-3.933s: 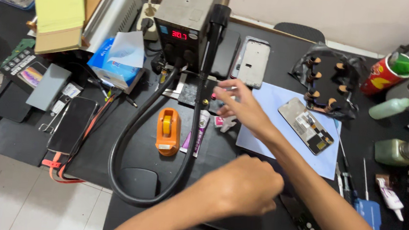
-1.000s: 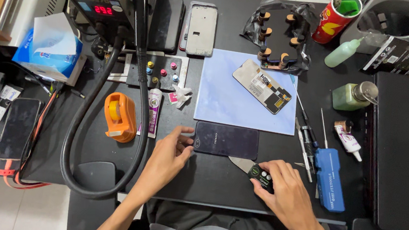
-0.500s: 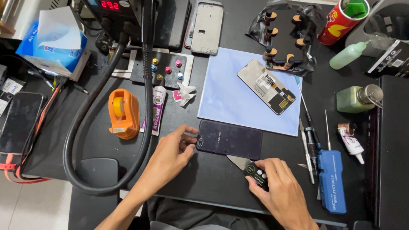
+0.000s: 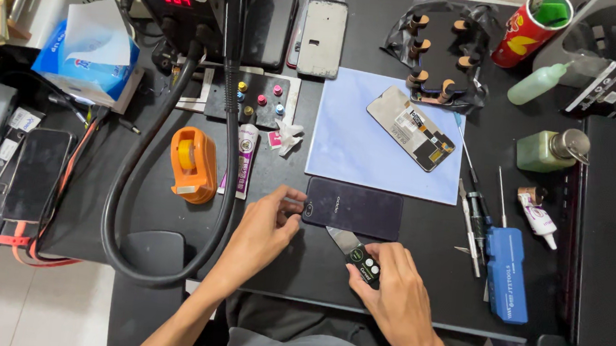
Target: The person uses a heat gun to warm the back of a smartphone and a metal prying tool to separate the back cover from the frame. The person repeatedly applies heat and uses the tool to pry along the edges of the device.
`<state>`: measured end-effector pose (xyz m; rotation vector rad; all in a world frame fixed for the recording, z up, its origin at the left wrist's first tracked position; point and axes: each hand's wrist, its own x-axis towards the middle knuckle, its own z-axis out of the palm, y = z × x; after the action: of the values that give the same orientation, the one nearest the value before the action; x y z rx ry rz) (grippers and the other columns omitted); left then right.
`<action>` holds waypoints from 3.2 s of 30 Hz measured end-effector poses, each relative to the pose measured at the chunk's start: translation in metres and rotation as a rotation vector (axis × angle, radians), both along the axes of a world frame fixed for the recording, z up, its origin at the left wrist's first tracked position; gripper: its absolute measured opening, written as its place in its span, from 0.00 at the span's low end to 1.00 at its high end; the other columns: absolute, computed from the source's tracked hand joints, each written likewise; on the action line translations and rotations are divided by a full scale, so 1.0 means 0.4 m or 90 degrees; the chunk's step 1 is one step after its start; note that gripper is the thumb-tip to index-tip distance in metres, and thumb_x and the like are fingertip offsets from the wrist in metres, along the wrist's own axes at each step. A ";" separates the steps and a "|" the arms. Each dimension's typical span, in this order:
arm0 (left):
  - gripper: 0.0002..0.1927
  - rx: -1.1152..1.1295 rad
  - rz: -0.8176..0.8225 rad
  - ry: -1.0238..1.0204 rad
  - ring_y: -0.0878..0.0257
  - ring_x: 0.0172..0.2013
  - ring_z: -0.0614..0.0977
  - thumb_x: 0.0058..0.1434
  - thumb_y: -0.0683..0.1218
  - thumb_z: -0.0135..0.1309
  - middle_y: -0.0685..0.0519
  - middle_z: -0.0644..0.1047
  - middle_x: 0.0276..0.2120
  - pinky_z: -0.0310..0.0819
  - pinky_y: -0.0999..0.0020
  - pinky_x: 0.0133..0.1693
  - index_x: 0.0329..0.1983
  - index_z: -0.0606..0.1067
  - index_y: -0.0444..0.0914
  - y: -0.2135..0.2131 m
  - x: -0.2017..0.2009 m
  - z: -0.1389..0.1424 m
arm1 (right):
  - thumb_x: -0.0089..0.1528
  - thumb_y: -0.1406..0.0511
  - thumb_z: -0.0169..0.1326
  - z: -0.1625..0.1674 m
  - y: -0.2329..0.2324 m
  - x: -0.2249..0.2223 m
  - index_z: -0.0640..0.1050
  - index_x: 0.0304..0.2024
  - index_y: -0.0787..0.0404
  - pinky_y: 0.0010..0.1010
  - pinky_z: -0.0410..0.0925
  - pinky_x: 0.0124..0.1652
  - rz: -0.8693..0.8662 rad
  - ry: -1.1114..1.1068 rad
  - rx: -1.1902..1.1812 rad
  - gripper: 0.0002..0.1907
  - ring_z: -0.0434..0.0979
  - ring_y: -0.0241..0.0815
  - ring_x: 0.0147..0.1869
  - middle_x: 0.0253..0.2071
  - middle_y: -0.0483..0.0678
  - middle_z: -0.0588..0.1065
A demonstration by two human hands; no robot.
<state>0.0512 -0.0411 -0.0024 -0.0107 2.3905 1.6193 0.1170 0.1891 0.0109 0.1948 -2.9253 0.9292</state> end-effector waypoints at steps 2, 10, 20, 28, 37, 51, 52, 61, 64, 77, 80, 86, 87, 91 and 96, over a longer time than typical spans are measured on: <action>0.17 0.006 -0.003 0.009 0.59 0.33 0.86 0.57 0.37 0.52 0.44 0.84 0.42 0.79 0.66 0.36 0.51 0.74 0.33 0.001 -0.004 0.000 | 0.53 0.62 0.66 -0.003 -0.007 0.004 0.76 0.40 0.66 0.42 0.70 0.42 -0.006 0.001 -0.003 0.19 0.77 0.56 0.44 0.39 0.54 0.76; 0.15 -0.006 0.006 -0.003 0.57 0.36 0.86 0.58 0.37 0.52 0.44 0.84 0.41 0.79 0.64 0.38 0.49 0.75 0.32 0.006 0.003 0.006 | 0.52 0.62 0.67 -0.010 -0.031 0.012 0.77 0.39 0.66 0.41 0.70 0.41 -0.037 -0.031 -0.022 0.18 0.78 0.54 0.43 0.38 0.53 0.76; 0.14 -0.015 -0.002 0.012 0.55 0.36 0.86 0.57 0.37 0.52 0.44 0.84 0.41 0.79 0.64 0.39 0.48 0.75 0.33 0.004 0.004 0.005 | 0.51 0.62 0.68 -0.026 -0.078 0.019 0.77 0.39 0.66 0.39 0.71 0.40 -0.089 -0.057 -0.065 0.20 0.79 0.51 0.40 0.36 0.53 0.76; 0.15 -0.079 -0.005 0.139 0.42 0.43 0.83 0.57 0.37 0.57 0.40 0.82 0.41 0.77 0.55 0.43 0.49 0.73 0.33 0.023 0.018 0.021 | 0.50 0.61 0.69 -0.023 -0.084 0.016 0.77 0.39 0.65 0.38 0.71 0.39 -0.096 -0.063 -0.059 0.21 0.78 0.48 0.38 0.35 0.51 0.76; 0.25 -0.200 -0.069 0.140 0.34 0.42 0.77 0.57 0.37 0.58 0.37 0.73 0.47 0.71 0.45 0.41 0.58 0.66 0.35 0.057 0.015 0.036 | 0.52 0.60 0.67 0.007 -0.064 0.011 0.77 0.39 0.64 0.38 0.71 0.38 -0.087 -0.065 -0.050 0.19 0.79 0.48 0.38 0.36 0.50 0.77; 0.29 -0.230 -0.083 0.199 0.35 0.43 0.77 0.59 0.40 0.60 0.37 0.71 0.47 0.72 0.46 0.41 0.62 0.64 0.35 0.075 0.022 0.023 | 0.53 0.60 0.65 0.009 0.022 0.010 0.76 0.41 0.66 0.42 0.70 0.43 -0.031 -0.018 0.004 0.20 0.77 0.55 0.45 0.40 0.53 0.76; 0.29 -0.236 -0.084 0.201 0.35 0.43 0.77 0.58 0.41 0.60 0.37 0.71 0.47 0.72 0.46 0.41 0.62 0.64 0.35 0.077 0.022 0.022 | 0.53 0.60 0.65 0.007 0.026 0.010 0.77 0.41 0.66 0.42 0.70 0.44 -0.025 -0.012 0.004 0.20 0.77 0.55 0.45 0.40 0.53 0.75; 0.32 -0.229 -0.117 0.210 0.35 0.41 0.78 0.57 0.43 0.62 0.37 0.70 0.48 0.72 0.45 0.39 0.63 0.62 0.36 0.078 0.006 0.031 | 0.54 0.61 0.65 -0.002 0.045 -0.008 0.76 0.43 0.66 0.42 0.67 0.46 0.032 0.013 0.006 0.19 0.75 0.54 0.45 0.40 0.52 0.75; 0.33 -0.218 -0.115 0.194 0.35 0.41 0.78 0.56 0.43 0.63 0.38 0.70 0.48 0.72 0.45 0.40 0.63 0.62 0.37 0.077 0.002 0.036 | 0.54 0.61 0.65 0.001 0.048 -0.012 0.77 0.42 0.66 0.41 0.67 0.45 0.031 0.001 0.010 0.20 0.75 0.54 0.44 0.39 0.52 0.75; 0.37 -0.182 -0.093 0.189 0.32 0.45 0.76 0.54 0.43 0.65 0.36 0.72 0.53 0.71 0.45 0.42 0.65 0.61 0.38 0.074 0.002 0.048 | 0.52 0.61 0.67 -0.004 0.087 0.024 0.76 0.41 0.65 0.41 0.70 0.43 -0.009 -0.018 0.013 0.20 0.77 0.53 0.44 0.38 0.52 0.76; 0.38 -0.186 -0.088 0.171 0.33 0.44 0.77 0.53 0.43 0.65 0.37 0.72 0.51 0.72 0.45 0.41 0.65 0.61 0.38 0.074 0.002 0.043 | 0.52 0.61 0.66 0.005 0.153 0.031 0.77 0.41 0.64 0.40 0.69 0.44 0.004 0.017 0.064 0.20 0.77 0.53 0.44 0.38 0.52 0.76; 0.37 -0.245 -0.099 0.185 0.36 0.41 0.78 0.54 0.45 0.66 0.38 0.72 0.51 0.72 0.47 0.40 0.65 0.62 0.38 0.080 0.000 0.034 | 0.51 0.60 0.66 0.030 0.260 0.023 0.78 0.44 0.62 0.40 0.68 0.47 0.013 0.036 0.106 0.21 0.76 0.52 0.47 0.41 0.50 0.76; 0.38 -0.271 -0.097 0.206 0.38 0.41 0.78 0.52 0.46 0.66 0.39 0.72 0.48 0.72 0.48 0.41 0.64 0.63 0.38 0.080 0.001 0.035 | 0.51 0.60 0.66 0.033 0.266 0.019 0.78 0.44 0.62 0.40 0.68 0.47 0.019 0.041 0.109 0.21 0.76 0.51 0.48 0.41 0.50 0.75; 0.40 -0.349 -0.095 0.297 0.43 0.42 0.75 0.47 0.48 0.69 0.42 0.72 0.42 0.70 0.51 0.44 0.63 0.66 0.37 0.078 -0.010 0.033 | 0.51 0.60 0.66 0.047 0.284 -0.009 0.78 0.43 0.62 0.40 0.68 0.47 0.037 0.015 0.130 0.21 0.75 0.51 0.46 0.41 0.49 0.75; 0.43 -0.387 -0.106 0.328 0.46 0.44 0.72 0.46 0.51 0.70 0.44 0.72 0.44 0.67 0.53 0.46 0.63 0.66 0.36 0.070 -0.019 0.029 | 0.51 0.60 0.66 0.060 0.311 -0.039 0.78 0.43 0.61 0.39 0.66 0.47 0.078 -0.024 0.131 0.20 0.74 0.50 0.43 0.39 0.48 0.75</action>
<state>0.0437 -0.0129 0.0093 0.5357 3.0761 0.8369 0.1013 0.3133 0.0349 0.3756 -3.0714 0.6483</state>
